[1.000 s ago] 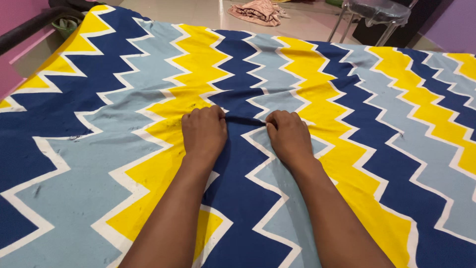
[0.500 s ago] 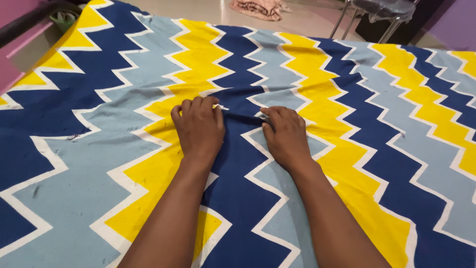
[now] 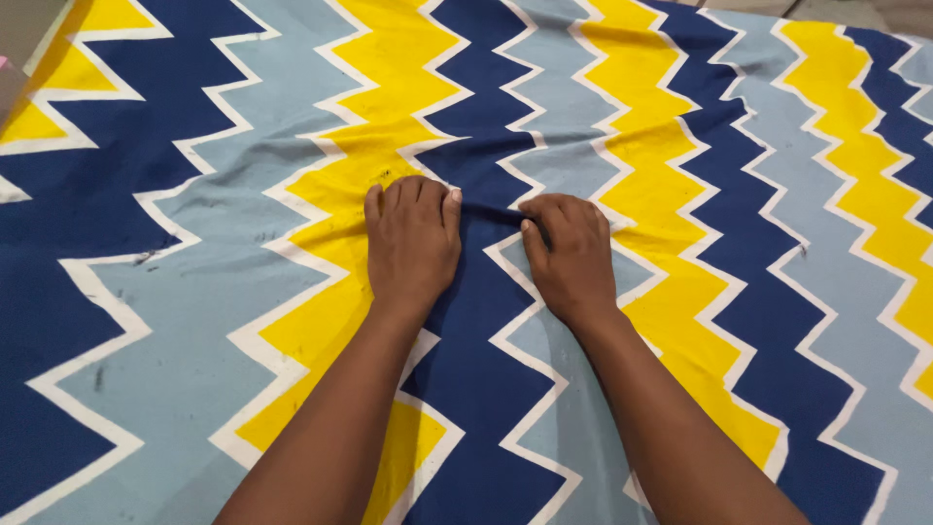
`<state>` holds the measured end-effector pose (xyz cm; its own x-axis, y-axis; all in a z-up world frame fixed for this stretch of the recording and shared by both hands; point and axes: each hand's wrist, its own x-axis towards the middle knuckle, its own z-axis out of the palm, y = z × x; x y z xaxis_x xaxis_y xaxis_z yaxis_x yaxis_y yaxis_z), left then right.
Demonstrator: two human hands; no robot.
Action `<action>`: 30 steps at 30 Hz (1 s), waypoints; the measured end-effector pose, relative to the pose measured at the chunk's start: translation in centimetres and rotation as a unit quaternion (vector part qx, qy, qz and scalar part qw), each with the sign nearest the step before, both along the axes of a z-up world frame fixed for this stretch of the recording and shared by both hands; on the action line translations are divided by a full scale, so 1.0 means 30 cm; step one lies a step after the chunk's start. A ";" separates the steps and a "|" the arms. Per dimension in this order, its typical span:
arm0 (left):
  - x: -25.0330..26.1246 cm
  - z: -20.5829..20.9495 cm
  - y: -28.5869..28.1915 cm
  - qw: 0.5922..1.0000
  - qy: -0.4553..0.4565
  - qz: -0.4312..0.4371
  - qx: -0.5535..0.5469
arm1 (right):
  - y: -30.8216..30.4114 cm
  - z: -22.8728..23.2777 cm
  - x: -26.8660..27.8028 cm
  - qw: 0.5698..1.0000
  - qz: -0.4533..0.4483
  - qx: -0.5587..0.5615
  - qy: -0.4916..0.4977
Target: The person smoothes a patterned bedsheet on a bed by hand, reaching and pulling the fabric across the surface and edges.
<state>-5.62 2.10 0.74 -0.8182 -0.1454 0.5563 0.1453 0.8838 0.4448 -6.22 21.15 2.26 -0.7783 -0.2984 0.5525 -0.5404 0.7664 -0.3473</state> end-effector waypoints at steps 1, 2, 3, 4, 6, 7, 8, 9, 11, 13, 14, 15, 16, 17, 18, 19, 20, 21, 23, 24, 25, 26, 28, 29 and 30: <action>-0.004 0.001 -0.002 1.000 -0.007 0.010 -0.005 | -0.004 0.008 -0.001 1.000 -0.005 0.001 -0.010; -0.004 0.002 -0.003 1.000 -0.010 0.012 0.000 | -0.006 0.014 -0.001 1.000 -0.010 0.001 -0.020; -0.002 0.005 -0.001 1.000 -0.011 0.013 0.006 | -0.007 0.019 -0.001 0.999 -0.016 0.002 -0.029; 0.001 0.009 -0.001 1.000 -0.012 0.014 0.011 | -0.008 0.022 0.001 1.000 -0.015 0.001 -0.025; -0.004 0.020 -0.001 0.999 -0.019 0.021 0.015 | -0.009 0.022 -0.004 1.000 -0.014 -0.001 -0.016; -0.003 0.026 0.000 0.999 -0.024 0.024 0.016 | -0.010 0.021 -0.006 1.000 -0.023 0.004 -0.020; -0.002 0.032 -0.002 0.998 -0.043 0.030 0.022 | -0.012 0.018 -0.008 0.999 -0.031 0.009 -0.025; 0.001 0.035 -0.002 0.997 -0.062 0.036 0.029 | -0.009 0.016 -0.009 0.999 -0.040 0.016 -0.030; 0.002 0.040 0.000 0.996 -0.076 0.040 0.029 | -0.008 0.011 -0.011 0.997 -0.053 0.029 -0.040; 0.002 0.046 0.001 0.997 -0.065 0.037 0.014 | -0.014 0.011 -0.012 0.996 -0.060 0.034 -0.052; 0.001 0.049 0.000 0.997 -0.071 0.041 0.007 | -0.017 0.012 -0.011 0.996 -0.062 0.033 -0.058; -0.002 0.051 0.003 0.996 -0.077 0.045 0.001 | -0.014 0.013 -0.012 0.995 -0.064 0.034 -0.065; -0.003 0.052 0.006 0.995 -0.083 0.048 -0.005 | -0.012 0.014 -0.013 0.995 -0.064 0.038 -0.068; -0.001 0.054 0.007 0.995 -0.085 0.046 -0.004 | -0.012 0.015 -0.016 0.995 -0.063 0.041 -0.070; 0.002 0.057 0.006 0.995 -0.087 0.043 -0.002 | -0.012 0.016 -0.017 0.994 -0.062 0.045 -0.072; -0.002 0.062 0.006 0.995 -0.088 0.040 -0.002 | -0.011 0.020 -0.019 0.994 -0.064 0.049 -0.076; -0.003 0.068 0.009 0.994 -0.102 0.041 -0.002 | -0.011 0.025 -0.014 0.993 -0.065 0.053 -0.081; -0.006 0.074 0.009 0.993 -0.113 0.044 -0.003 | -0.015 0.029 -0.020 0.993 -0.063 0.057 -0.082; -0.010 0.081 0.011 0.991 -0.126 0.053 -0.009 | -0.020 0.033 -0.027 0.989 -0.072 0.073 -0.109; -0.008 0.083 0.013 0.990 -0.128 0.059 -0.013 | -0.015 0.034 -0.031 0.986 -0.078 0.083 -0.122; -0.014 0.083 0.012 0.989 -0.130 0.066 -0.019 | -0.013 0.035 -0.037 0.985 -0.079 0.086 -0.123; -0.030 0.081 0.015 0.989 -0.135 0.065 -0.016 | -0.012 0.035 -0.042 0.985 -0.079 0.090 -0.124; -0.021 0.079 0.012 0.986 -0.156 0.063 -0.014 | -0.014 0.032 -0.031 0.983 -0.077 0.094 -0.136; -0.022 0.077 0.011 0.985 -0.156 0.065 -0.018 | -0.013 0.031 -0.034 0.983 -0.078 0.093 -0.139; -0.021 0.076 0.010 0.985 -0.157 0.066 -0.021 | -0.013 0.029 -0.035 0.982 -0.080 0.093 -0.142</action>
<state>-6.26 2.41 3.01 -0.9262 -0.2449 0.2866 -0.1116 0.9042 0.4122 -7.27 20.76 3.14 -0.9381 -0.2357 0.2539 -0.3100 0.8981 -0.3120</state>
